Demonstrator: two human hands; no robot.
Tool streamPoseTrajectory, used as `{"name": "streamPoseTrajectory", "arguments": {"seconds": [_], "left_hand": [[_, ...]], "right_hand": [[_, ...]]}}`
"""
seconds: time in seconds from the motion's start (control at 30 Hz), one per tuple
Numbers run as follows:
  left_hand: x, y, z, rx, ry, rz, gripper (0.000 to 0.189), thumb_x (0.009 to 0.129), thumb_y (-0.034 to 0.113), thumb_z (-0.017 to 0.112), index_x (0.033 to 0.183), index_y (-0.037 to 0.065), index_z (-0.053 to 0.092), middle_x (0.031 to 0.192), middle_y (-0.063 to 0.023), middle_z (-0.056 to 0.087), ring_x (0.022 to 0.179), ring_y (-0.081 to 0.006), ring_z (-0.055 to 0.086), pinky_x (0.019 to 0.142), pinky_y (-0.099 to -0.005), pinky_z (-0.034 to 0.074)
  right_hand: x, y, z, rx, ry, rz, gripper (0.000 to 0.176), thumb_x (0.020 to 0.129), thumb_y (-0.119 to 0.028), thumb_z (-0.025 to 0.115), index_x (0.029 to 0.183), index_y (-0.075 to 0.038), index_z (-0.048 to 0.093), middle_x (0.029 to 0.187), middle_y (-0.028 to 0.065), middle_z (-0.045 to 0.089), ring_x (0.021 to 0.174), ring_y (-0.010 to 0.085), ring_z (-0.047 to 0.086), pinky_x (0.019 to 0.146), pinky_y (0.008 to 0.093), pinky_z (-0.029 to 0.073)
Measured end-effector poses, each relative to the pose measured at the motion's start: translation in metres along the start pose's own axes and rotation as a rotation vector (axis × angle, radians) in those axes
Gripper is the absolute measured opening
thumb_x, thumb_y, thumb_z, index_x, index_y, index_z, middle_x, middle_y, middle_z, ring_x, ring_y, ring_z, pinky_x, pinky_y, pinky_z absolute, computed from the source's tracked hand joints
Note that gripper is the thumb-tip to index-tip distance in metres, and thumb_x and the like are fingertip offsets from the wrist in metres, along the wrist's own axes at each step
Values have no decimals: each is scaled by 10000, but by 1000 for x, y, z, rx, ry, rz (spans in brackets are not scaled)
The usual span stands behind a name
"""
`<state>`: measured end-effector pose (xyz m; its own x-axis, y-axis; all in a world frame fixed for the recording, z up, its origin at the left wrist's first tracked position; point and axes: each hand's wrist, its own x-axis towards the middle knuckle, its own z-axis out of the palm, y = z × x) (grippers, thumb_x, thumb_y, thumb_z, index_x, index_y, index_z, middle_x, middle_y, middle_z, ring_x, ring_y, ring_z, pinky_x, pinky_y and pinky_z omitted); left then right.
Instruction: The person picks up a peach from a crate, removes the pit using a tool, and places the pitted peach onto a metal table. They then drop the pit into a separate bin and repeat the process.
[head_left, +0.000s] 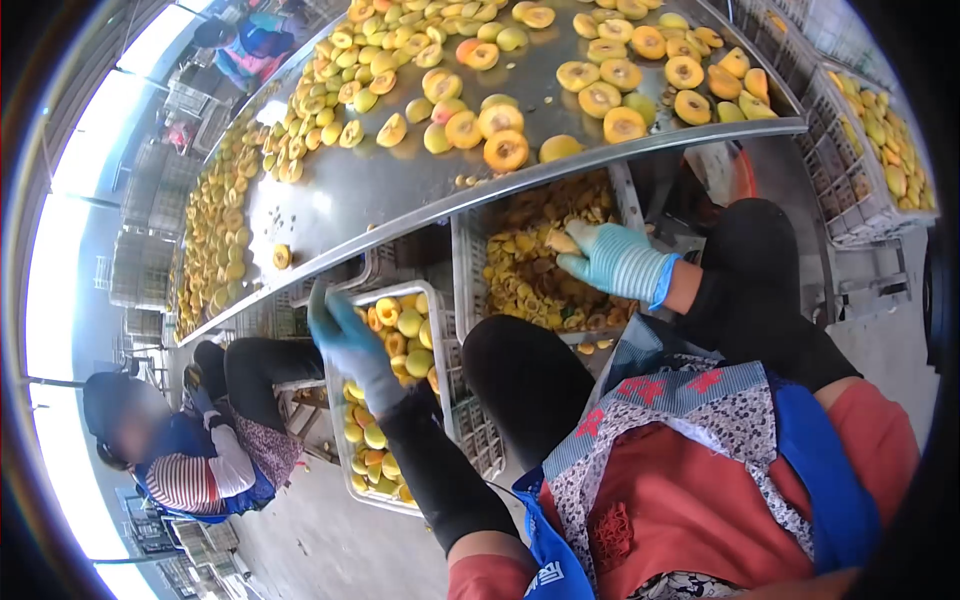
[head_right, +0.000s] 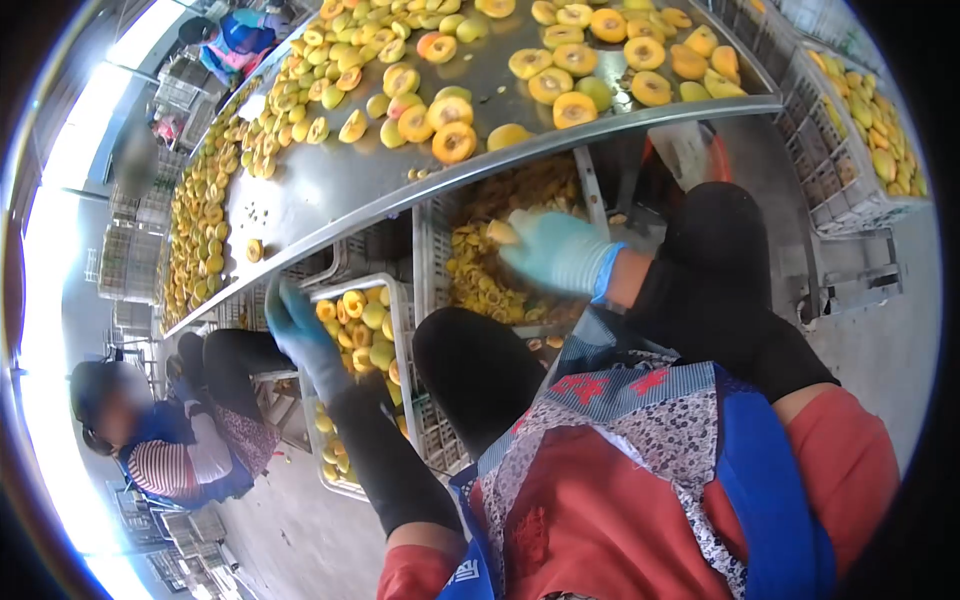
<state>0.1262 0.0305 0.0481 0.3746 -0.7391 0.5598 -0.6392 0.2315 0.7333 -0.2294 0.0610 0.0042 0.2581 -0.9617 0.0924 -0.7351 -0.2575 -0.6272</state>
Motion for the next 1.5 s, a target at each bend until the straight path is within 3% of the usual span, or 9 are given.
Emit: {"name": "streamPoseTrajectory", "arguments": {"seconds": [0.07, 0.13, 0.27, 0.43, 0.6, 0.8, 1.0, 1.13, 1.5], "left_hand": [[19, 85, 56, -272, -366, -189, 314, 968, 244, 546, 1103, -25, 639, 817, -66, 629, 724, -122, 587, 663, -271, 479], [41, 104, 119, 113, -616, 35, 430, 907, 440, 570, 915, 27, 690, 818, -150, 697, 786, -301, 679, 742, -372, 505], [25, 144, 209, 619, -914, 84, 683, 772, 524, 670, 1207, 2, 600, 1110, -259, 652, 1084, -372, 621, 898, -402, 484], [18, 128, 221, 154, -819, 94, 455, 802, 251, 701, 1159, -14, 603, 1033, -174, 677, 897, -222, 671, 774, -343, 532], [-7, 148, 184, -740, -746, -312, 306, 889, 158, 627, 1134, -19, 583, 988, -88, 631, 921, -167, 615, 814, -306, 515], [-74, 179, 176, -1097, -578, -180, 432, 994, 298, 492, 1322, 19, 451, 1259, -137, 544, 1160, -245, 535, 1016, -416, 432], [-78, 164, 162, -1235, -543, -412, 524, 1035, 407, 374, 1367, 3, 407, 1277, -158, 523, 1146, -258, 540, 1017, -422, 430], [-65, 135, 166, -1453, -518, -569, 653, 999, 568, 342, 1275, 1, 509, 1153, -150, 590, 1074, -283, 568, 992, -417, 449], [-74, 136, 171, -1215, -480, -579, 779, 956, 659, 324, 1268, -24, 534, 1105, -180, 616, 1037, -324, 599, 950, -451, 483]], "right_hand": [[1, -16, -24, 4, -206, 155, 366, 898, -377, 545, 1025, -33, 547, 883, 235, 653, 849, 408, 638, 772, 490, 490], [-1, -11, -26, 7, -171, 138, 360, 899, -383, 550, 1016, -43, 543, 859, 223, 657, 826, 404, 641, 761, 497, 485], [-5, -4, -42, -6, -127, 114, 347, 898, -385, 557, 1006, -56, 531, 810, 206, 661, 782, 403, 643, 726, 510, 482], [-4, 1, -51, 134, 93, 51, 312, 910, -361, 565, 995, -61, 540, 807, 213, 656, 786, 406, 642, 689, 502, 493], [3, -16, -62, 523, 481, -92, 334, 912, -270, 616, 1127, -22, 552, 837, 240, 644, 821, 416, 631, 639, 469, 479], [11, -30, -37, 1093, 436, 163, 313, 968, -269, 554, 1148, -13, 543, 735, 42, 572, 613, 116, 546, 551, 284, 459], [3, -34, -51, 1153, -20, 253, 351, 975, -321, 513, 1141, -11, 521, 703, 70, 561, 603, 197, 583, 559, 340, 489], [4, -25, -40, 381, 348, -153, 343, 934, -298, 562, 1142, -30, 514, 798, 245, 618, 695, 435, 624, 641, 521, 490], [11, -19, -38, 120, 115, 8, 396, 934, -413, 533, 1032, -29, 532, 787, 227, 657, 739, 414, 653, 662, 517, 509]]}}
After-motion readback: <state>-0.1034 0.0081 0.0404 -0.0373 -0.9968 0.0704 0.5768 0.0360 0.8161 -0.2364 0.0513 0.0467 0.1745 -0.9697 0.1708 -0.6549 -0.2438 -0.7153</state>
